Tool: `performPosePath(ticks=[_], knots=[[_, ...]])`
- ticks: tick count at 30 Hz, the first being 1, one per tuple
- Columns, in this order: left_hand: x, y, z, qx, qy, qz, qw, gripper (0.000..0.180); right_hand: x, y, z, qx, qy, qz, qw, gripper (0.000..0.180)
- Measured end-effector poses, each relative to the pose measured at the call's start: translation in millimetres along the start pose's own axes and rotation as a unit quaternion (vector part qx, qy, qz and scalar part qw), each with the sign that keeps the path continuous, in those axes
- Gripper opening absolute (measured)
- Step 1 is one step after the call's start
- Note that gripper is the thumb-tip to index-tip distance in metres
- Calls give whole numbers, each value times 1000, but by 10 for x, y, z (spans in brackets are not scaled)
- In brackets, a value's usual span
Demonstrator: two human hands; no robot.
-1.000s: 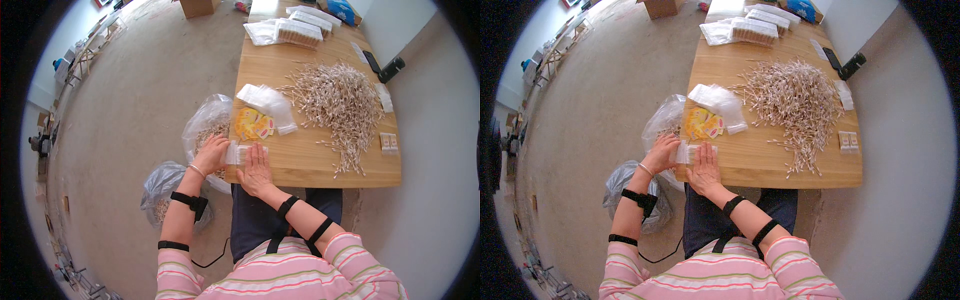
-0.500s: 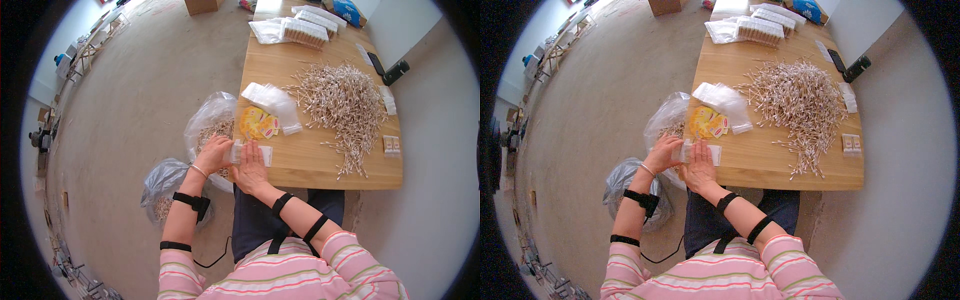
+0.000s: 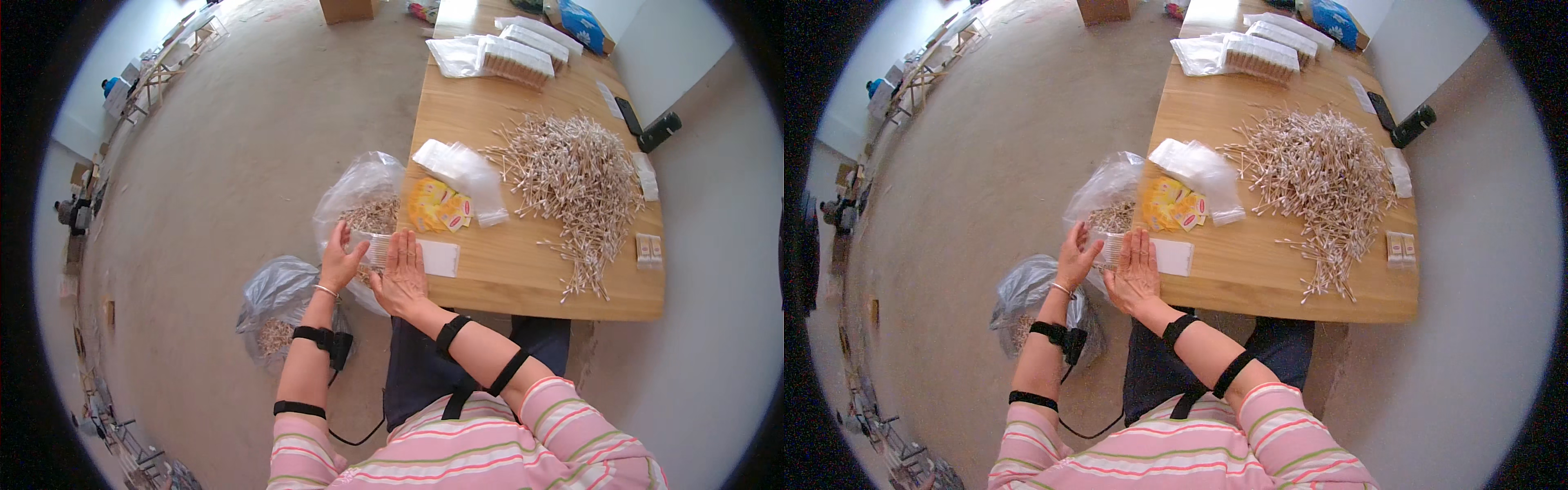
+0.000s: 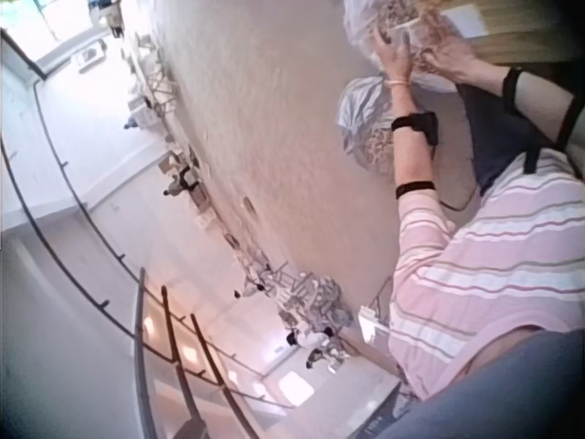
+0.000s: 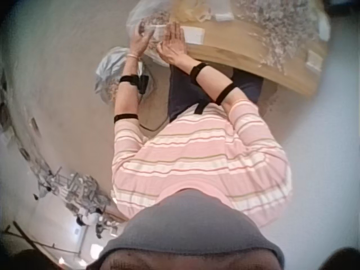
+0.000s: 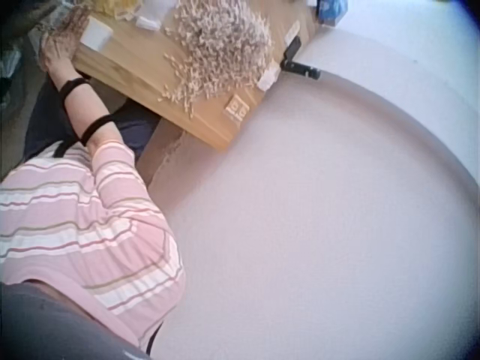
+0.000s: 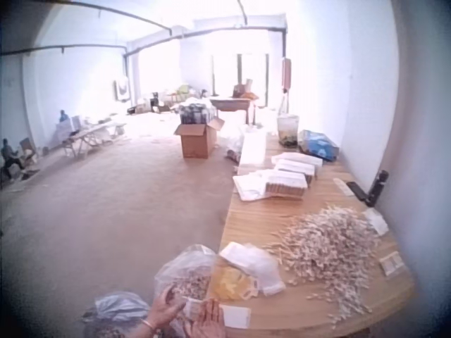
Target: Counting and grouping cotton swabs then placing them into a small plastic bag.
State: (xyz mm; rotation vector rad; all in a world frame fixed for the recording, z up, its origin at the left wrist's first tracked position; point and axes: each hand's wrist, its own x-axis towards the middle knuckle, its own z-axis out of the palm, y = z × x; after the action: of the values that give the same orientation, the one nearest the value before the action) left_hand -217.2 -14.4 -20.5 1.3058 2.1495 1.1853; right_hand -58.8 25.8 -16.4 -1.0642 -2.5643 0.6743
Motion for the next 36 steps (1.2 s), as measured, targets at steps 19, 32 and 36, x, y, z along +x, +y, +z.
performPosePath(ticks=[19, 32, 36], knots=[[-38, -56, 562, -221, 74, -264, 936, 21, 315, 594, -488, -146, 205, 122, 960, 49], [-46, -39, 643, -181, 109, -211, 954, 24, 340, 983, -628, 63, 271, 54, 959, 11], [-77, -176, 637, -173, 130, -204, 955, 28, 366, 756, -634, 267, 128, 136, 945, 14]])
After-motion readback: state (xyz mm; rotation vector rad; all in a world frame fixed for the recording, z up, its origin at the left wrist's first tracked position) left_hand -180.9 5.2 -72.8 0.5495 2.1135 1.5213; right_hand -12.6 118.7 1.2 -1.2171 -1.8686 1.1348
